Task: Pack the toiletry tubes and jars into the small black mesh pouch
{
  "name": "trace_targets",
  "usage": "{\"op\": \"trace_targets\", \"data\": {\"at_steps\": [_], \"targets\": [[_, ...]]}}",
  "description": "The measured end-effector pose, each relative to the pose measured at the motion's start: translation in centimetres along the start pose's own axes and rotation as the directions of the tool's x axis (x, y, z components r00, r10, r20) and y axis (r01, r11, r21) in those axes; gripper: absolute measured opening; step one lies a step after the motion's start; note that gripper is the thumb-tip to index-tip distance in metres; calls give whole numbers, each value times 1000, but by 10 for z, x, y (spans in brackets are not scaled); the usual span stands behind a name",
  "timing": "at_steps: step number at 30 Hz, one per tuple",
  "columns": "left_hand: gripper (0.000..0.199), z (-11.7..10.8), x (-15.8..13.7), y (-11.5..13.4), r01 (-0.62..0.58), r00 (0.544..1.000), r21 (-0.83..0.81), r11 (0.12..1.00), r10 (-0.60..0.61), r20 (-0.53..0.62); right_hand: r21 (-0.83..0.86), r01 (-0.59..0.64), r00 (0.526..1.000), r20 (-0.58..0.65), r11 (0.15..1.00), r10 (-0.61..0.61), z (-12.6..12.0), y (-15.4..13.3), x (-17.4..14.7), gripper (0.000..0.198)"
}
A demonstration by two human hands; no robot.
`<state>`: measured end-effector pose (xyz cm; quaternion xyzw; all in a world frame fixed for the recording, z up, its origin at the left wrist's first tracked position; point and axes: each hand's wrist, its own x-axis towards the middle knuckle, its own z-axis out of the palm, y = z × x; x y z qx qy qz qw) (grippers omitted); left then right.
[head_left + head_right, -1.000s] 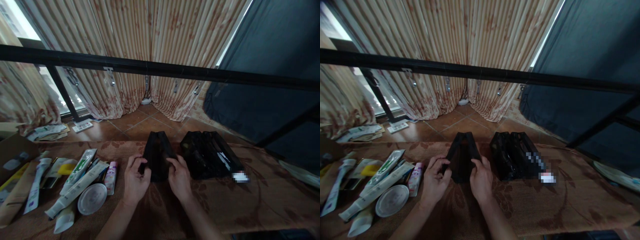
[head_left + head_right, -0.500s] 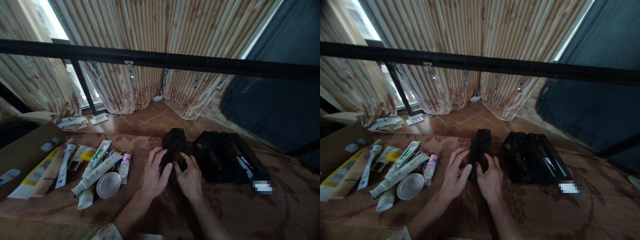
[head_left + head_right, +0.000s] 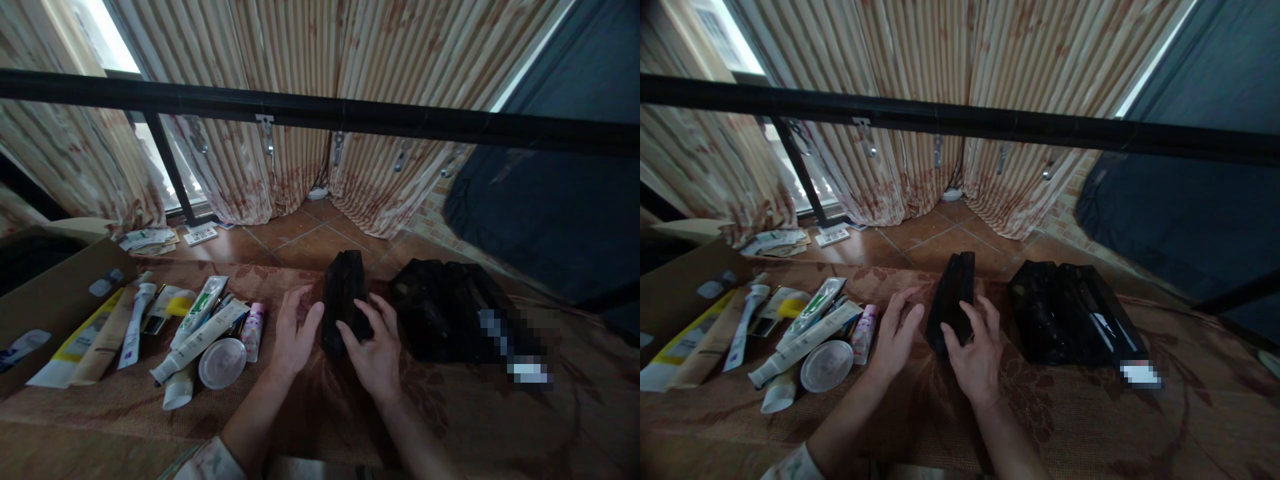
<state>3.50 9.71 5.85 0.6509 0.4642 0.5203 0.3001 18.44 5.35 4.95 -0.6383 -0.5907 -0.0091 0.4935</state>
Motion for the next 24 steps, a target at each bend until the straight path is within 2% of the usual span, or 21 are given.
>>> {"op": "trace_targets", "data": {"at_steps": [4,7,9,13,16,20,24], "targets": [[53,3,-3,10,-51,987,25,998,47,151,31,24,999,40,999,-26,2,-1,-5,26],[52,7,-5,14,-44,978,45,998,33,205,10,67,997,48,998,-67,3,1,-7,25],[51,7,-5,14,-38,986,67,997,27,167,1,84,995,49,997,-83,4,2,-8,27],[47,5,-2,7,-50,999,136,989,50,9,4,107,993,52,994,-107,5,2,-10,28],[35,5,-1,2,-31,996,190,981,47,-80,27,151,984,92,988,-153,3,-4,-12,25],[14,6,0,-1,-19,991,226,974,48,-123,77,217,953,199,973,-228,-1,-13,-17,33],[10,6,2,-1,-29,992,220,975,55,-114,98,250,932,247,963,-267,-2,-19,-22,37]]}}
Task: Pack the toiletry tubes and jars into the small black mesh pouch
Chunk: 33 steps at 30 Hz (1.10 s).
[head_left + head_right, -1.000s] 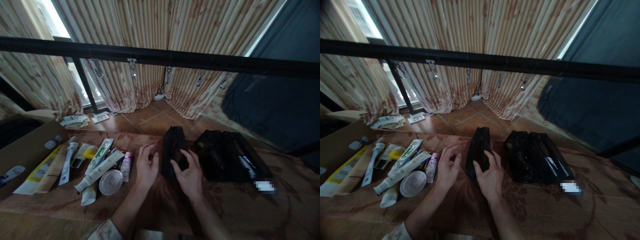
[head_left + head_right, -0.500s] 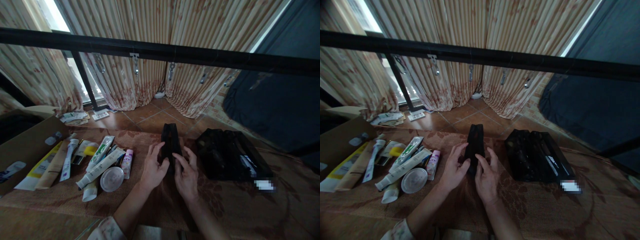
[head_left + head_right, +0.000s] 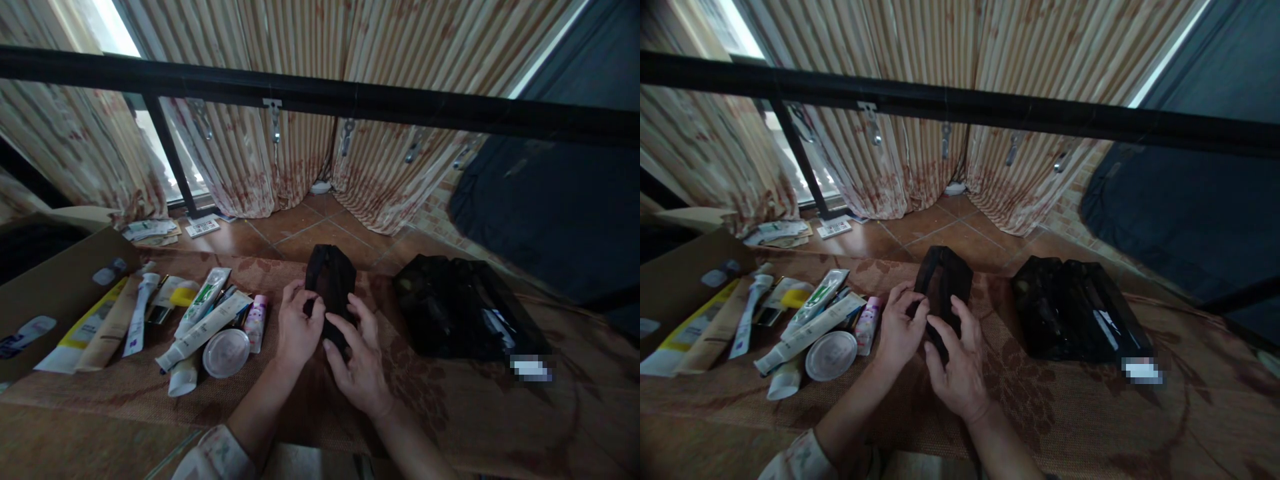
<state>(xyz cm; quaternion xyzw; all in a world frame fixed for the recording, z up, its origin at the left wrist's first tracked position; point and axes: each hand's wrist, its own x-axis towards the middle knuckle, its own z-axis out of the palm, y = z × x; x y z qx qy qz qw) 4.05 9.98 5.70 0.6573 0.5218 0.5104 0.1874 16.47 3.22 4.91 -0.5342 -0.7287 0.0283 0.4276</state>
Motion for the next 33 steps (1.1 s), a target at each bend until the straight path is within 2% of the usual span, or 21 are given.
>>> {"op": "trace_targets", "data": {"at_steps": [2,5,8,11,15,18,22,26,29,31,33], "targets": [[11,-1,1,1,-1,1000,-6,1000,1,12,4,3,1000,-4,1000,-3,1,-1,0,35],[11,-3,-1,4,-6,998,-27,1000,7,63,-2,-25,996,-87,1000,25,1,3,2,31],[16,-4,-7,8,18,985,-39,999,-11,174,-27,-82,977,-202,996,75,0,13,5,27],[21,-2,-13,12,26,958,-16,1000,-20,287,-71,-143,959,-257,987,121,-1,26,6,24],[30,4,-19,14,30,929,30,999,-39,368,-136,-238,951,-232,962,202,0,33,4,27],[26,7,-20,12,71,909,31,997,-78,410,-168,-276,953,-178,946,246,2,31,3,30],[17,7,-18,12,59,920,-13,998,-49,390,-188,-354,934,-116,916,337,1,27,5,38],[20,5,-14,13,36,948,-18,999,-29,316,-191,-444,896,-89,876,435,1,25,7,47],[15,2,-10,9,44,969,-27,999,-36,246,-196,-508,860,-61,839,506,3,23,8,63],[8,0,-7,5,45,976,-50,998,-33,217,-184,-522,852,-67,833,519,4,19,10,73],[7,-2,-5,2,40,981,-51,998,-29,194,-178,-554,831,-53,813,554,5,15,12,76]]}}
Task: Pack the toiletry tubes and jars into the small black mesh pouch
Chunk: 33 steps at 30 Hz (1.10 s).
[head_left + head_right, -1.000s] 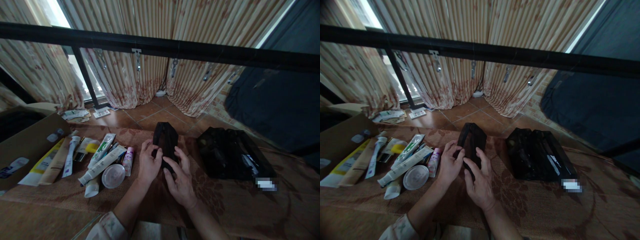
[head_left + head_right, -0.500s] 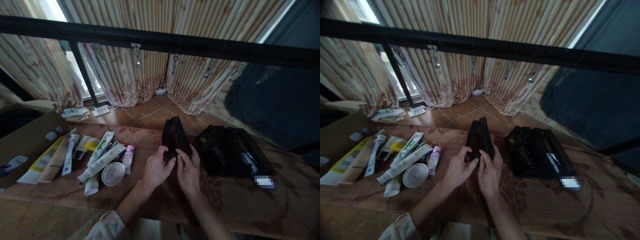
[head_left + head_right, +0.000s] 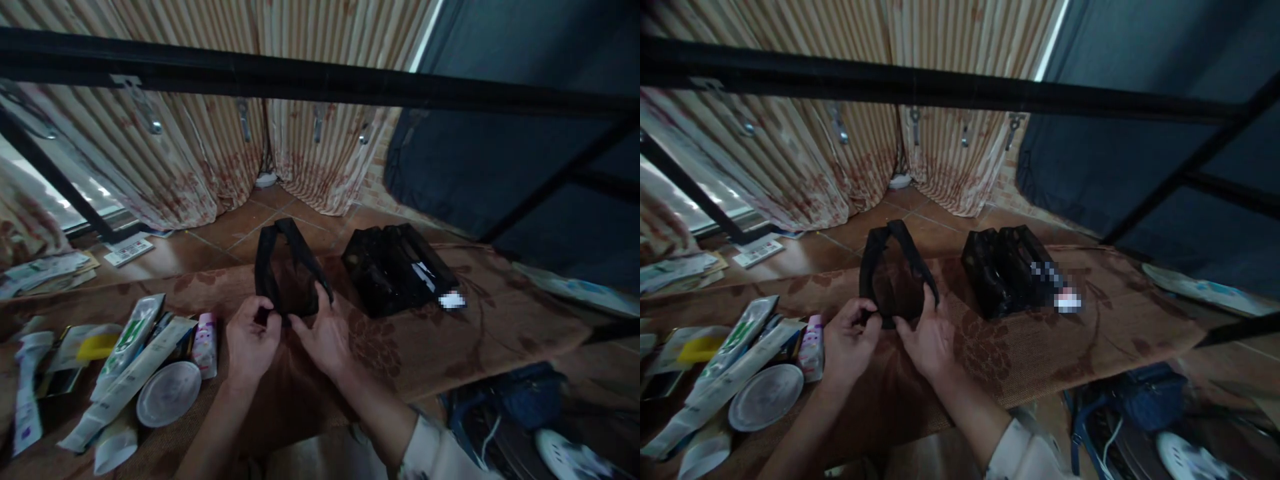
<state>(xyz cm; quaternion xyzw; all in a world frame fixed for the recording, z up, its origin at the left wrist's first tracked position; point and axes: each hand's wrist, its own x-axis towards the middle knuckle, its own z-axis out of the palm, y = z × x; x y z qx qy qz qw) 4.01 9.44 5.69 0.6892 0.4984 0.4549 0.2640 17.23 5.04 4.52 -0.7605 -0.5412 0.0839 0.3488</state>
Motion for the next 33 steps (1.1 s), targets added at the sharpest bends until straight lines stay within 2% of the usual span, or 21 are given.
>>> {"op": "trace_targets", "data": {"at_steps": [3,6,10,15,19,23,26,29,33], "targets": [[11,-3,2,-2,9,999,5,1000,-9,-34,22,-34,998,52,999,32,-2,-6,-2,66],[14,-4,4,-2,43,998,-20,999,-44,-54,56,1,999,38,998,-3,-7,-10,-6,48],[18,-4,5,-5,80,997,-86,993,-81,-3,51,56,997,55,997,-59,-12,-13,-7,33],[19,-2,2,-2,33,999,-50,998,-31,31,-30,81,990,116,996,-77,-17,-14,-7,37],[29,0,0,5,-14,996,78,997,6,93,-74,96,975,206,993,-79,-20,-15,-6,36],[39,1,0,9,33,988,176,984,-59,146,-96,90,963,263,991,-62,-23,-15,-3,41],[40,0,3,8,56,987,221,974,-87,133,-70,89,958,280,994,-66,-25,-16,-2,41],[35,-3,6,6,81,991,301,950,-110,82,-8,118,946,305,993,-110,-27,-15,-1,39],[35,-6,9,5,143,983,345,928,-175,61,85,196,899,382,977,-214,-32,-14,0,38]]}}
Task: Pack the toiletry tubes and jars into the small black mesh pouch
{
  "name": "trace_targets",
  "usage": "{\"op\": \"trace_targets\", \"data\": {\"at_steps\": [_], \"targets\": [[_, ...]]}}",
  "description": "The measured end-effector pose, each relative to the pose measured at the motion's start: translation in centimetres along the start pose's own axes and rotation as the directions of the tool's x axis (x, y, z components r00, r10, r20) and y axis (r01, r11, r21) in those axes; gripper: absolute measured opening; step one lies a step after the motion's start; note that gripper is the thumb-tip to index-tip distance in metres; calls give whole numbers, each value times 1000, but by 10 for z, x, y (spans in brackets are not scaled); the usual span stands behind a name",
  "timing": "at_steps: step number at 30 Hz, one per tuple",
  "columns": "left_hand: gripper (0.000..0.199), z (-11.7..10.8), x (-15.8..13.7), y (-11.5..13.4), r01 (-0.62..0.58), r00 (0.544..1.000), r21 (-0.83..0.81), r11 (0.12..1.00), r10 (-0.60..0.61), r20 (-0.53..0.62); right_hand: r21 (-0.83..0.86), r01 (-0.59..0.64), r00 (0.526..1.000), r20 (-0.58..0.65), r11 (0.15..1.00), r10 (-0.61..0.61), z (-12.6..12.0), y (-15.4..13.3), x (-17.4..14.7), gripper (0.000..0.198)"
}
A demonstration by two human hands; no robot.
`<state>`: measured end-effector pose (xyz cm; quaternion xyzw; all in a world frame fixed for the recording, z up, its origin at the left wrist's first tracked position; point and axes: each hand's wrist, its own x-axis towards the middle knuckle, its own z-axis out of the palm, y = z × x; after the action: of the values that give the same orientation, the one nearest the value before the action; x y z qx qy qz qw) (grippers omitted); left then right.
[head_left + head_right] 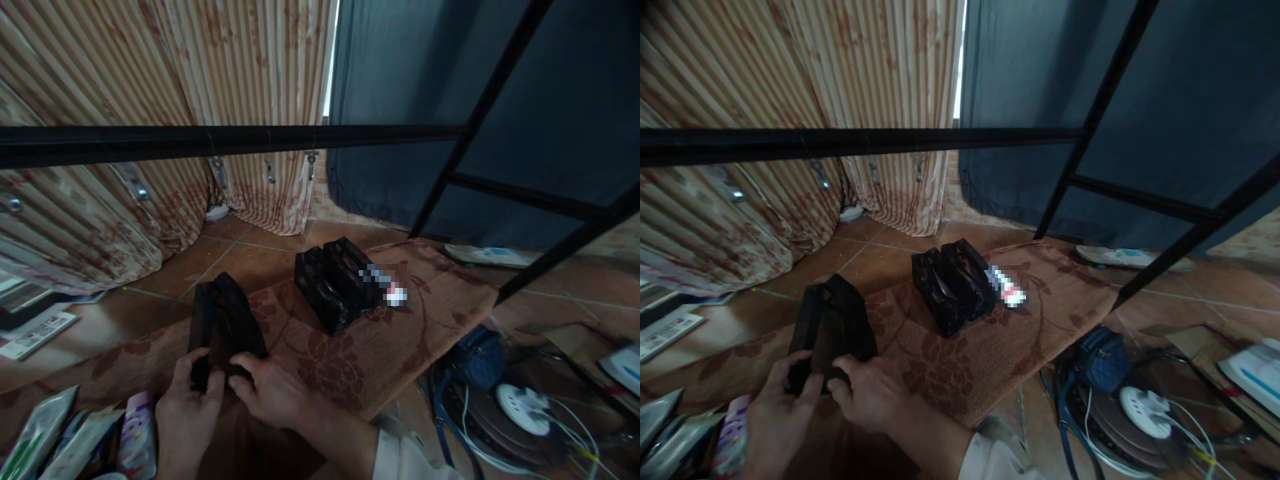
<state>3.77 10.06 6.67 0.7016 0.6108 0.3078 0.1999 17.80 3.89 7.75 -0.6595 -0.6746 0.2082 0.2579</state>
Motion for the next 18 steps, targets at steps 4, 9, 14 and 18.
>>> {"op": "trace_targets", "data": {"at_steps": [4,9,14,18], "targets": [[36,1,-2,0,2,1000,15,1000,-2,-5,21,111,989,96,994,-113,-4,5,-3,42],[38,5,-4,1,-20,1000,-16,1000,20,-10,-59,195,967,177,979,-182,5,12,-5,42],[36,6,-4,3,-57,998,-96,994,55,-20,-128,119,987,120,985,-104,12,8,-4,50],[37,4,-5,4,-72,997,-102,992,73,2,-130,-5,999,37,992,10,13,0,-3,57]]}}
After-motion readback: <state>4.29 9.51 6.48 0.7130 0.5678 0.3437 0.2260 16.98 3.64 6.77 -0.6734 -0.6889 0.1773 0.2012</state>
